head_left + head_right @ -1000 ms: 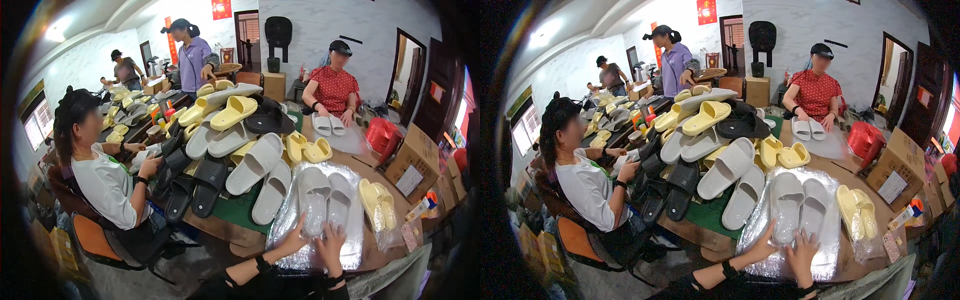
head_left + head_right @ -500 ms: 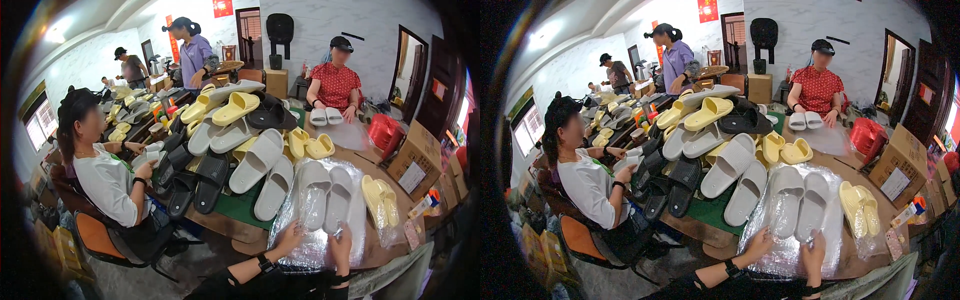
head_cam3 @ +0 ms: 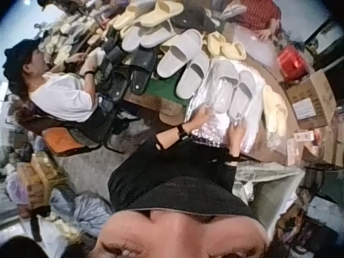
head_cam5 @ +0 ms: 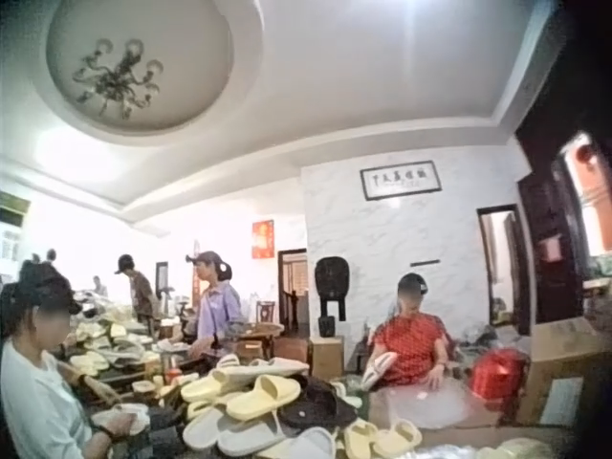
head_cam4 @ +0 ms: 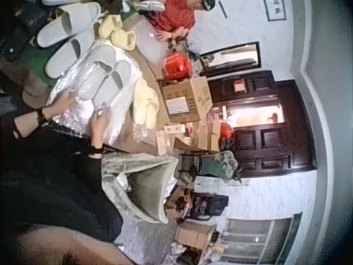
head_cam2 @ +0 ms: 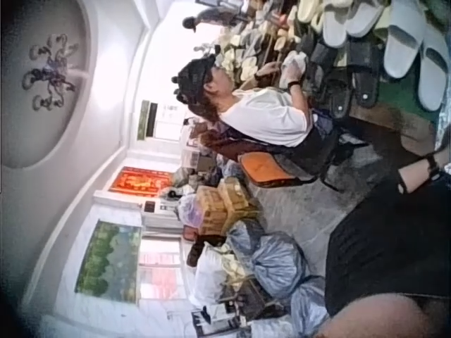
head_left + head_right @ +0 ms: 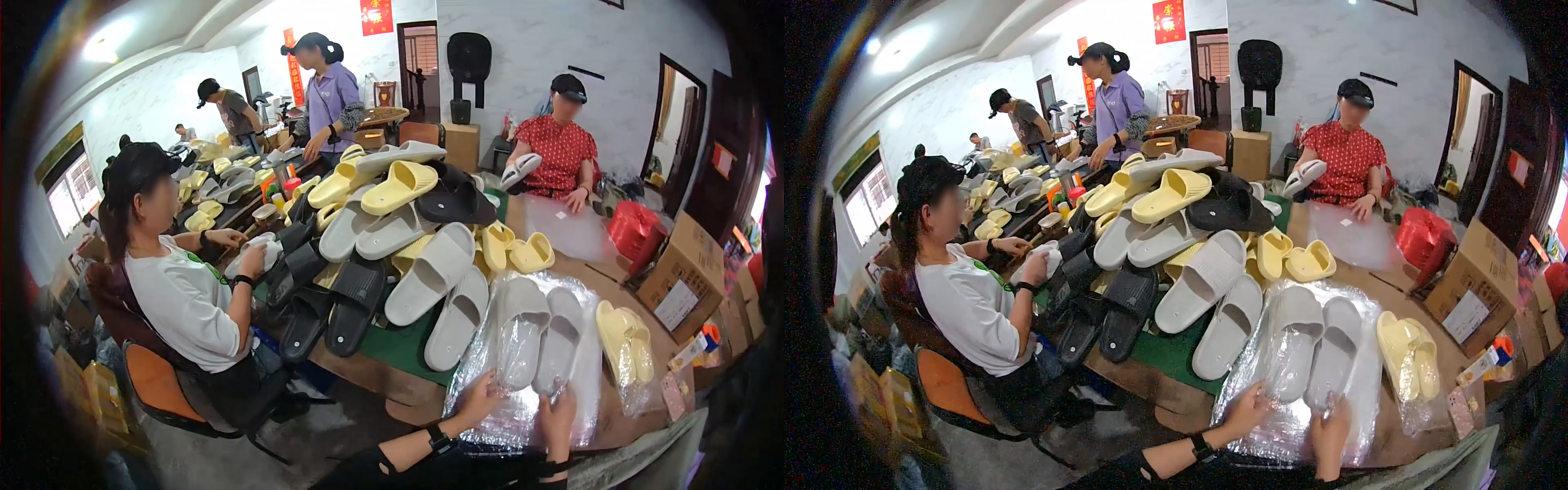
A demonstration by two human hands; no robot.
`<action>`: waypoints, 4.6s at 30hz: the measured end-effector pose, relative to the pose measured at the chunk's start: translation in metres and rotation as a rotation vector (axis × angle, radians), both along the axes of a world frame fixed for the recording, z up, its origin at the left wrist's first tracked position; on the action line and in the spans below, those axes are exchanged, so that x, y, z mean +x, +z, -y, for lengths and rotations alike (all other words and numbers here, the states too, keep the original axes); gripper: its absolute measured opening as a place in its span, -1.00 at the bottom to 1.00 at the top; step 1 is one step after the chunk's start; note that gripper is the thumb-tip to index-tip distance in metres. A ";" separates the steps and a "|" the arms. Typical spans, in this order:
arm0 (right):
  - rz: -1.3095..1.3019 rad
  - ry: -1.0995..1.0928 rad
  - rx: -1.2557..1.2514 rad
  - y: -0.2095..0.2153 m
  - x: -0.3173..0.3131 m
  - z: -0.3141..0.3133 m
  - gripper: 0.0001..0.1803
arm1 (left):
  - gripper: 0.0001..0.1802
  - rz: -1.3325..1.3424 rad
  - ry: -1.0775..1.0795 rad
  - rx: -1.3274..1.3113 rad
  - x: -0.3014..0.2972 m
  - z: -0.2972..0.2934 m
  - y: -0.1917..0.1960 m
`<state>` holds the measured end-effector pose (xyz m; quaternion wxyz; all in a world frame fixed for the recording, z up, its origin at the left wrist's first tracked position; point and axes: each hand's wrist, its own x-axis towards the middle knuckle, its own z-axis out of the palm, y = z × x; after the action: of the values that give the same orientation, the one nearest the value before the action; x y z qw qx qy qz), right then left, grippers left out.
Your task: The recorder is inspecting and packing yellow and gray slides into plastic bags in a shoe manufacturing facility.
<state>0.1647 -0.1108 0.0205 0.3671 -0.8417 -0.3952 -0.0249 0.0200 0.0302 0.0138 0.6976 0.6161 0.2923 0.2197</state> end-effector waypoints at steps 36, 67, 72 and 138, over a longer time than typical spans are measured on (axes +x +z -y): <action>-0.102 -0.094 -0.065 -0.022 -0.012 0.003 -0.46 | -0.36 0.063 -0.024 0.247 0.001 0.009 -0.051; 0.136 -0.009 -0.347 0.061 -0.048 -0.006 -0.35 | -0.17 0.222 -0.003 0.126 0.012 0.022 -0.073; 0.110 -0.223 -0.439 0.067 -0.062 -0.013 -0.44 | -0.17 0.204 0.029 0.244 0.019 0.020 -0.085; -0.563 0.116 0.252 0.047 -0.057 -0.053 -0.63 | -0.63 -0.075 0.180 0.381 -0.131 -0.107 0.057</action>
<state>0.1079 -0.0577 0.0676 0.5644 -0.7393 -0.3192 0.1815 -0.1107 0.1374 0.0709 0.5346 0.7163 0.3250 0.3091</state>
